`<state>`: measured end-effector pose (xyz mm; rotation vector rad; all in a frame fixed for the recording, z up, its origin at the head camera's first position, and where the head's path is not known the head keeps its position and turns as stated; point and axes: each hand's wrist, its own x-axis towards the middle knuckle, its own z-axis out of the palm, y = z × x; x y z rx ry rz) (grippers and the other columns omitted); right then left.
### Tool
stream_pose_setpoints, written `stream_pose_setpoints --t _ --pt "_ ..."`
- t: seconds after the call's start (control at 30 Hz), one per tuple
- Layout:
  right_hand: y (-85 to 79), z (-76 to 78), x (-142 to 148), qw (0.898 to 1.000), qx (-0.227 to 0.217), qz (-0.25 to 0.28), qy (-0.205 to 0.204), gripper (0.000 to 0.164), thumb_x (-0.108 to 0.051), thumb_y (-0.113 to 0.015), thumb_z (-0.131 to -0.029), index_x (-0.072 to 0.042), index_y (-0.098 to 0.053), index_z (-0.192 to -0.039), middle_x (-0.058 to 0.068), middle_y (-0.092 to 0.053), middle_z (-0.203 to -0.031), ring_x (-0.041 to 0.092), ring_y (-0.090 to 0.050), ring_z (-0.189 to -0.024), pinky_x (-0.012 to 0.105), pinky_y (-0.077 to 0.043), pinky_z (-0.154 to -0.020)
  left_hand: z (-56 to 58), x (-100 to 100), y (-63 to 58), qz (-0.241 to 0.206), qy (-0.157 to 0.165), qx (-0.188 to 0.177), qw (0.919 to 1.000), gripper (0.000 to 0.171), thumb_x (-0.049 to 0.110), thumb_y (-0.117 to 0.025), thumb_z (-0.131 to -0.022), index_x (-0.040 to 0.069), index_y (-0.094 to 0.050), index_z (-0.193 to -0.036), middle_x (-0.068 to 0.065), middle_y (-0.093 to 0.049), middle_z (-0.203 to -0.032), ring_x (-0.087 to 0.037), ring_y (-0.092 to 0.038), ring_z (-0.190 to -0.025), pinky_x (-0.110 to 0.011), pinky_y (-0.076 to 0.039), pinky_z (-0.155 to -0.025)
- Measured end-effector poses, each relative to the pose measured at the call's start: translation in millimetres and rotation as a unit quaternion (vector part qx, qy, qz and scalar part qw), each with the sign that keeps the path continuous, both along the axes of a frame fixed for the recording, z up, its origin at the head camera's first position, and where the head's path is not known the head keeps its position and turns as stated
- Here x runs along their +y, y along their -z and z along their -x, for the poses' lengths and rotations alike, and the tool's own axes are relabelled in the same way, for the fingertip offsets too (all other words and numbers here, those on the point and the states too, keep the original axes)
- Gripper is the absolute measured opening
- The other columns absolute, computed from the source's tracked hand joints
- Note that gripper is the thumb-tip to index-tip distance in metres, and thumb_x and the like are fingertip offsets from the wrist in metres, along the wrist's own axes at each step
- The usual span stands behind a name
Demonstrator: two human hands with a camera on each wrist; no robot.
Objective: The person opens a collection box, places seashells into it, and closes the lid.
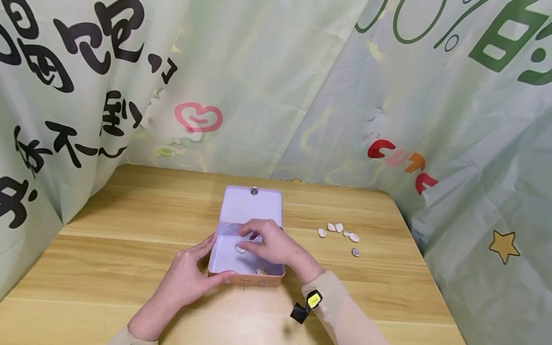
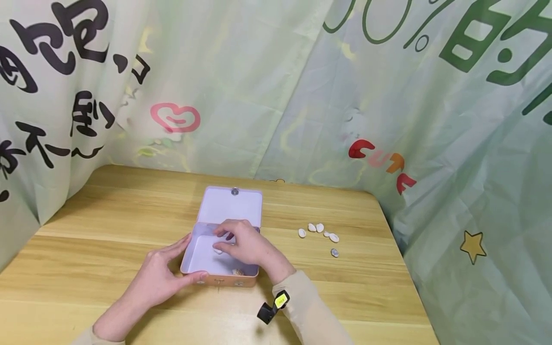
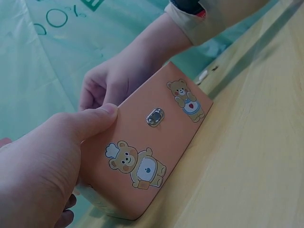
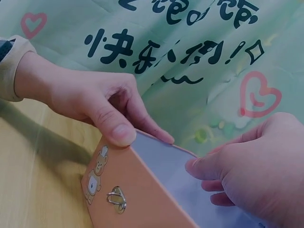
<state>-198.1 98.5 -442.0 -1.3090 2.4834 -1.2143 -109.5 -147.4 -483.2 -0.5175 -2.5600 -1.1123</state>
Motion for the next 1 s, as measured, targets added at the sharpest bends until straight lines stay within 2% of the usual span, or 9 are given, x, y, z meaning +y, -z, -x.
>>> stream_pose_setpoints --t 0.07,0.17,0.37,0.63,0.8,1.0 --pt "-1.5 -0.7 2.8 1.000 -0.001 0.012 -0.003 0.021 -0.006 -0.080 -0.095 0.005 -0.074 -0.112 0.017 -0.075 -0.109 0.032 -0.072 -0.098 0.039 -0.062 -0.087 -0.2 0.1 -0.4 0.002 0.000 0.000 1.0000 0.108 0.067 -0.089 -0.074 -0.011 -0.058 -0.143 -0.019 -0.058 -0.146 -0.031 -0.058 -0.129 -0.042 -0.060 -0.085" --pt "-3.9 -1.8 8.5 1.000 -0.001 0.023 0.000 0.020 -0.005 -0.080 -0.095 0.004 -0.074 -0.112 0.017 -0.075 -0.109 0.028 -0.072 -0.097 0.042 -0.062 -0.087 -0.6 0.4 -1.1 0.002 -0.001 -0.003 1.0000 0.108 0.066 -0.089 -0.074 -0.010 -0.058 -0.143 -0.018 -0.057 -0.146 -0.031 -0.058 -0.129 -0.042 -0.059 -0.085" --pt "-12.8 -3.2 23.6 0.999 -0.016 0.034 0.031 0.021 -0.005 -0.079 -0.096 0.002 -0.074 -0.115 0.014 -0.075 -0.111 0.020 -0.071 -0.096 0.053 -0.061 -0.086 -0.9 0.7 -1.1 -0.001 -0.001 -0.009 1.0000 0.109 0.068 -0.089 -0.073 -0.010 -0.057 -0.143 -0.019 -0.056 -0.147 -0.033 -0.059 -0.128 -0.045 -0.060 -0.091" --pt "-29.1 1.4 56.8 0.995 0.008 0.074 0.072 0.019 0.001 -0.079 -0.093 0.001 -0.077 -0.112 0.016 -0.076 -0.110 0.029 -0.072 -0.098 0.050 -0.061 -0.089 0.9 0.9 -0.4 -0.001 -0.002 -0.005 1.0000 0.107 0.065 -0.090 -0.074 -0.012 -0.058 -0.142 -0.021 -0.057 -0.145 -0.039 -0.059 -0.129 -0.053 -0.053 -0.101" --pt "-35.2 5.9 85.8 0.990 0.021 0.076 0.113 0.018 0.000 -0.080 -0.094 0.000 -0.077 -0.111 0.013 -0.076 -0.111 0.031 -0.073 -0.099 0.049 -0.061 -0.089 1.3 1.2 0.1 -0.003 -0.001 -0.003 1.0000 0.105 0.062 -0.091 -0.075 -0.014 -0.058 -0.140 -0.022 -0.058 -0.145 -0.042 -0.057 -0.129 -0.055 -0.051 -0.102" --pt "-32.3 9.6 122.8 0.982 0.019 0.049 0.180 0.018 -0.006 -0.080 -0.096 -0.004 -0.078 -0.113 0.011 -0.076 -0.113 0.027 -0.073 -0.099 0.056 -0.060 -0.089 0.6 0.3 -0.2 -0.003 0.000 -0.011 0.9999 0.106 0.062 -0.091 -0.075 -0.014 -0.057 -0.141 -0.022 -0.057 -0.146 -0.042 -0.056 -0.130 -0.055 -0.050 -0.103"
